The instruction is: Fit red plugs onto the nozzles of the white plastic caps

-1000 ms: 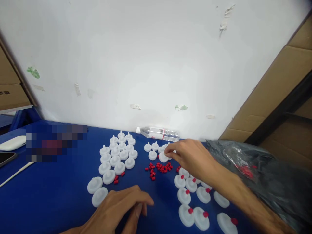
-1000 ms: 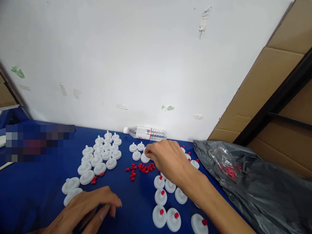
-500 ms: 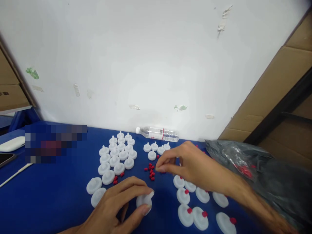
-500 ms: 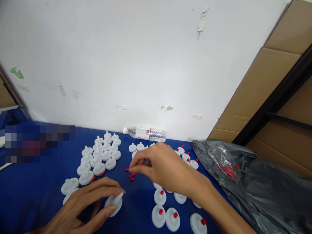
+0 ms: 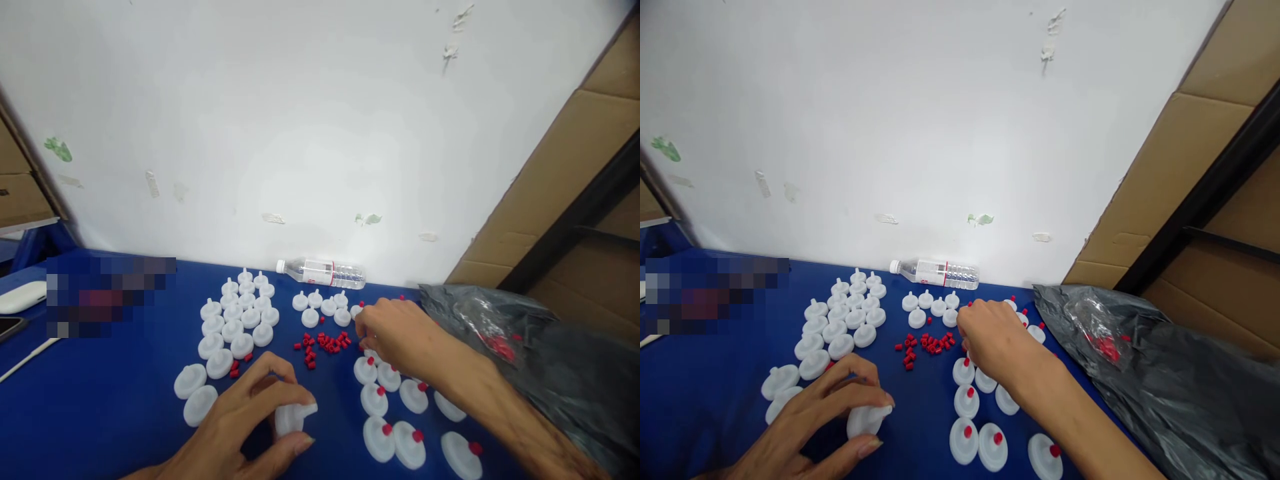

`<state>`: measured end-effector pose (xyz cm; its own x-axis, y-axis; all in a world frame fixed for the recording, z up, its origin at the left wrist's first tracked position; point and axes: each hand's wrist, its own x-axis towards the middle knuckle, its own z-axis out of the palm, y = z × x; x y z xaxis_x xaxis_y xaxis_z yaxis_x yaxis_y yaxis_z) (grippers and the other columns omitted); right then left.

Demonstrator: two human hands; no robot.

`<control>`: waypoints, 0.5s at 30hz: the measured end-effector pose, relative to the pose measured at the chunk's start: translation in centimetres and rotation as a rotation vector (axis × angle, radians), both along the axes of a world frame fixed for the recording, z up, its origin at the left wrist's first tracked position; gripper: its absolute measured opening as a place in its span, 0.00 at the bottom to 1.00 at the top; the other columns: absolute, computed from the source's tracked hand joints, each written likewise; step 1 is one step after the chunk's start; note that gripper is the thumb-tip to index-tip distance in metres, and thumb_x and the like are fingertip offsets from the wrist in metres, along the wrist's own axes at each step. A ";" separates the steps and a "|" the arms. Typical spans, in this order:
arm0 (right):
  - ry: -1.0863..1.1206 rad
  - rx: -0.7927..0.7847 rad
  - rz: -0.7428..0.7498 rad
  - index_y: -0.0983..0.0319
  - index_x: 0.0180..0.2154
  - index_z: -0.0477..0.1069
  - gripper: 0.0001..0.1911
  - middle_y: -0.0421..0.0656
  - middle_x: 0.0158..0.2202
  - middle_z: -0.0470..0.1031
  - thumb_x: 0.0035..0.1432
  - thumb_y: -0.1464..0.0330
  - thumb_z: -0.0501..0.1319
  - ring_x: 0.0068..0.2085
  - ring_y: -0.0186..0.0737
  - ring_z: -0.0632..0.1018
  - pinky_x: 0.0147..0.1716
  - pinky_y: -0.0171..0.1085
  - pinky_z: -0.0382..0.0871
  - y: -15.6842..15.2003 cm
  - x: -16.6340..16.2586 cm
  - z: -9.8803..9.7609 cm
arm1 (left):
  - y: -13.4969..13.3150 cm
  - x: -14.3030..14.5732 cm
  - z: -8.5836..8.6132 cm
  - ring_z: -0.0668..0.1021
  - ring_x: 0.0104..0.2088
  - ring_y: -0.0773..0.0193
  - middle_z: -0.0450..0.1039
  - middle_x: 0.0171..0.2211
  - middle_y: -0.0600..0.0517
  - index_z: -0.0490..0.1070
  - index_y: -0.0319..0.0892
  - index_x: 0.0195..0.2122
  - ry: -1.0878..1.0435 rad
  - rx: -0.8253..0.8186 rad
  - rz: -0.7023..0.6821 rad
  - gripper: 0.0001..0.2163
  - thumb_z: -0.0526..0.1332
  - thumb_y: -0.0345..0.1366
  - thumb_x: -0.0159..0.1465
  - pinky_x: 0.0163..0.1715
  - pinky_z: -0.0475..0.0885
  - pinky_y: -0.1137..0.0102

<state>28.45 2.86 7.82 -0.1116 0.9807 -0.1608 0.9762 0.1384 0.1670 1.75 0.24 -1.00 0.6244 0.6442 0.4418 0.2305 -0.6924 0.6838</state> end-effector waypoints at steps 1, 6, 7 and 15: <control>-0.017 0.014 -0.008 0.58 0.35 0.82 0.05 0.47 0.33 0.83 0.64 0.70 0.66 0.37 0.50 0.84 0.30 0.38 0.59 0.1 -0.1 0.1 | 0.0 0.0 0.0 0.81 0.46 0.66 0.71 0.49 0.57 0.71 0.59 0.54 0.005 -0.005 -0.003 0.17 0.63 0.28 0.69 0.42 0.77 0.76; -0.052 0.025 -0.029 0.61 0.32 0.81 0.09 0.48 0.32 0.82 0.62 0.76 0.63 0.37 0.50 0.84 0.29 0.38 0.58 0.4 -0.1 0.0 | -0.2 0.0 0.4 0.81 0.46 0.64 0.70 0.48 0.56 0.72 0.58 0.54 -0.012 -0.003 -0.017 0.17 0.63 0.28 0.70 0.42 0.77 0.75; -0.049 0.014 -0.028 0.60 0.31 0.81 0.09 0.47 0.32 0.82 0.60 0.77 0.64 0.36 0.49 0.84 0.29 0.38 0.58 0.5 0.0 -0.1 | -0.2 0.0 0.4 0.80 0.47 0.64 0.70 0.49 0.56 0.72 0.58 0.54 -0.012 -0.009 -0.020 0.17 0.63 0.28 0.70 0.42 0.78 0.75; -0.016 -0.022 -0.024 0.58 0.32 0.81 0.11 0.44 0.33 0.82 0.54 0.79 0.65 0.35 0.44 0.83 0.28 0.37 0.55 0.8 0.7 -0.9 | -0.1 0.0 0.1 0.81 0.48 0.63 0.74 0.49 0.56 0.73 0.60 0.55 -0.045 0.001 0.021 0.17 0.71 0.37 0.68 0.42 0.79 0.77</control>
<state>29.13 3.68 6.90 -0.0852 0.9792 -0.1842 0.9765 0.1188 0.1800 1.77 0.11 -0.85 0.5907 0.6560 0.4697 0.2140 -0.6887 0.6927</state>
